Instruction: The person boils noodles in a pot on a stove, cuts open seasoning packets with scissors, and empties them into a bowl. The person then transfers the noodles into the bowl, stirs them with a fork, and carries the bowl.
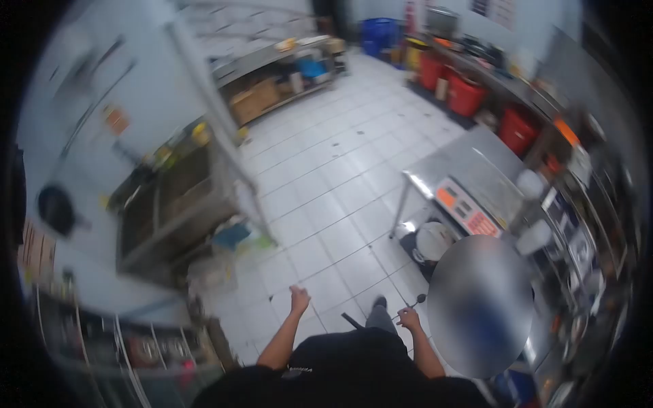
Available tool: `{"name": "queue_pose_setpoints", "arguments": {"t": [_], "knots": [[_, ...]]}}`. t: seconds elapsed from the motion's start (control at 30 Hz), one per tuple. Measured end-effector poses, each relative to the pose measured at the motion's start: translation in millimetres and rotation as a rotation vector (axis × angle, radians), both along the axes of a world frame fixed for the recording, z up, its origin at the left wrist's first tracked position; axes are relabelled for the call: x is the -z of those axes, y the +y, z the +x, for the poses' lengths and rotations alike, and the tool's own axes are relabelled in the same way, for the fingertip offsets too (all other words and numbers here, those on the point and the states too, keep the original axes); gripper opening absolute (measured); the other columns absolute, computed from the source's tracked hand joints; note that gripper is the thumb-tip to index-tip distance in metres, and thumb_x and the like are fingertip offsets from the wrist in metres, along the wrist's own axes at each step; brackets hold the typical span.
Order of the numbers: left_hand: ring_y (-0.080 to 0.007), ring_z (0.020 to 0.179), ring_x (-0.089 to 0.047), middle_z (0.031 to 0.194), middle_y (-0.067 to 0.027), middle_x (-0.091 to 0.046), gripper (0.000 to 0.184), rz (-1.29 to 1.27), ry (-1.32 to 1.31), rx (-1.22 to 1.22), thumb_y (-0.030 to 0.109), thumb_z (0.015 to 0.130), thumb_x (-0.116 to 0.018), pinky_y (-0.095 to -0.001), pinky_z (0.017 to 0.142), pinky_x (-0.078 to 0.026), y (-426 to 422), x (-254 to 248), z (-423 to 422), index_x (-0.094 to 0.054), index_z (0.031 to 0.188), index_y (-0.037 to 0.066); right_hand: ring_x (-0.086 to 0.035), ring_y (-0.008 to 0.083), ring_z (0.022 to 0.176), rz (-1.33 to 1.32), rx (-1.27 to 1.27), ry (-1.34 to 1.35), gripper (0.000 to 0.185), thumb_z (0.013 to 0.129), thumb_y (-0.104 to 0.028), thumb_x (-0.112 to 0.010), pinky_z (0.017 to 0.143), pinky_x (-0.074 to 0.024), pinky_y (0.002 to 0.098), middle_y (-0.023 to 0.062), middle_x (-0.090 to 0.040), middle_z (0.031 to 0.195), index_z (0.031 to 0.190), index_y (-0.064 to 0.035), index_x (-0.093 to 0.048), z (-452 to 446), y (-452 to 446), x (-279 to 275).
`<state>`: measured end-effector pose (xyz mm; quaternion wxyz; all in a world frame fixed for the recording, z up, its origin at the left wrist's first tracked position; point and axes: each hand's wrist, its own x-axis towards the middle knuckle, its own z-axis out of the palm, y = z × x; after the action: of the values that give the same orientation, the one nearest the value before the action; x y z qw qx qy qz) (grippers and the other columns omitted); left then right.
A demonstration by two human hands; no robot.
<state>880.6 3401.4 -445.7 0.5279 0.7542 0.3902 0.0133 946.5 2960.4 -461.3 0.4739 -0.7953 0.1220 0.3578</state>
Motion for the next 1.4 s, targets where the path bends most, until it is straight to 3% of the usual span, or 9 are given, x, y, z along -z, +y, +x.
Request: {"name": "queue_pose_setpoints", "arguments": {"t": [0.1, 0.17, 0.2, 0.23, 0.3, 0.47, 0.6, 1.17, 1.4], "knots": [[-0.0249, 0.091, -0.06, 0.123, -0.025, -0.046, 0.047, -0.213, -0.169, -0.09, 0.008, 0.092, -0.052, -0.0377, 0.065, -0.057, -7.0, 23.6, 53.9, -0.021, 0.123, -0.009, -0.073, 0.0295, 0.065, -0.144, -0.112, 0.048, 0.034, 0.086, -0.028, -0.063, 0.046, -0.0542, 0.037, 0.0136, -0.069, 0.081, 0.1, 0.0024, -0.069, 46.4, -9.8, 44.4], [-0.0349, 0.112, -0.058, 0.149, -0.0281, -0.028, 0.073, -0.37, 0.032, -0.029, 0.005, 0.093, -0.049, -0.0376, 0.066, -0.059, 2.6, 31.7, 79.1, -0.001, 0.147, -0.007, -0.073, 0.027, 0.073, -0.319, -0.787, -0.061, 0.031, 0.084, -0.021, -0.06, 0.053, -0.0566, 0.0369, 0.0195, -0.069, 0.093, 0.101, 0.0036, -0.068, 90.0, -10.8, 92.7], [-0.0272, 0.11, -0.049, 0.12, -0.0193, -0.046, 0.065, -0.393, 0.141, 0.06, 0.001, 0.087, -0.056, -0.0418, 0.077, -0.055, 9.1, 30.6, 80.6, -0.015, 0.137, 0.0, -0.073, 0.0258, 0.077, -0.401, -1.17, -0.104, 0.03, 0.083, -0.017, -0.059, 0.057, -0.0578, 0.0369, 0.0225, -0.07, 0.1, 0.101, 0.0042, -0.068, 101.2, -14.9, 101.3], [-0.0422, 0.125, -0.049, 0.143, -0.028, -0.042, 0.07, -0.137, 0.139, 0.339, 0.015, 0.09, -0.06, -0.0571, 0.103, -0.041, 13.6, 34.0, 70.0, -0.021, 0.145, -0.005, -0.073, 0.0262, 0.08, -0.432, -0.872, 0.022, 0.03, 0.082, -0.016, -0.057, 0.059, -0.0579, 0.0376, 0.022, -0.07, 0.1, 0.101, 0.0035, -0.069, 108.5, -3.6, 78.9], [-0.0416, 0.123, -0.05, 0.139, -0.0273, -0.043, 0.067, -0.116, 0.275, 0.393, 0.014, 0.09, -0.06, -0.0573, 0.102, -0.042, 12.3, 25.1, 107.1, -0.021, 0.143, -0.004, -0.072, 0.0272, 0.085, -0.466, -0.27, 0.196, 0.031, 0.081, -0.015, -0.053, 0.063, -0.058, 0.039, 0.0209, -0.07, 0.101, 0.101, 0.002, -0.07, 166.5, 38.1, 27.9], [-0.04, 0.117, -0.053, 0.13, -0.0257, -0.046, 0.06, -0.164, 0.33, 0.357, 0.013, 0.091, -0.058, -0.0578, 0.098, -0.044, 26.0, -8.0, 248.4, -0.024, 0.138, -0.002, -0.069, 0.0373, 0.086, -0.331, -0.826, -0.253, 0.038, 0.078, -0.035, -0.058, 0.076, -0.0541, 0.0488, 0.0213, -0.07, 0.094, 0.087, -0.0027, -0.074, 346.8, 148.7, 79.3], [-0.0388, 0.112, -0.055, 0.123, -0.0243, -0.049, 0.054, -0.161, 0.32, 0.354, 0.012, 0.091, -0.057, -0.0582, 0.094, -0.046, 41.6, -17.0, 349.8, -0.026, 0.133, -0.001, -0.071, 0.0338, 0.08, 0.143, -0.403, -0.5, 0.037, 0.086, -0.032, -0.051, 0.075, -0.0549, 0.0448, 0.0192, -0.071, 0.086, 0.093, -0.0015, -0.07, 493.5, 229.7, -42.3], [-0.0335, 0.091, -0.063, 0.093, -0.0187, -0.06, 0.03, -0.269, 0.235, 0.592, 0.008, 0.092, -0.052, -0.06, 0.08, -0.054, 186.9, 45.3, 859.1, -0.034, 0.116, 0.005, -0.065, 0.0368, 0.105, -0.589, 0.156, 0.008, 0.032, 0.08, -0.023, -0.055, 0.088, -0.052, 0.0497, 0.0221, -0.068, 0.108, 0.102, -0.0055, -0.071, 740.0, 139.7, -36.8], [-0.0232, 0.073, -0.062, 0.086, -0.0151, -0.054, 0.012, -0.046, -0.115, 0.863, 0.004, 0.097, -0.042, -0.0356, 0.06, -0.059, 36.4, -7.5, 1154.0, -0.031, 0.102, 0.003, -0.066, 0.0377, 0.102, -0.486, 0.413, 0.345, 0.032, 0.078, -0.027, -0.063, 0.087, -0.0529, 0.0471, 0.0147, -0.069, 0.111, 0.1, -0.0055, -0.072, 778.7, 121.8, 20.2]]}}
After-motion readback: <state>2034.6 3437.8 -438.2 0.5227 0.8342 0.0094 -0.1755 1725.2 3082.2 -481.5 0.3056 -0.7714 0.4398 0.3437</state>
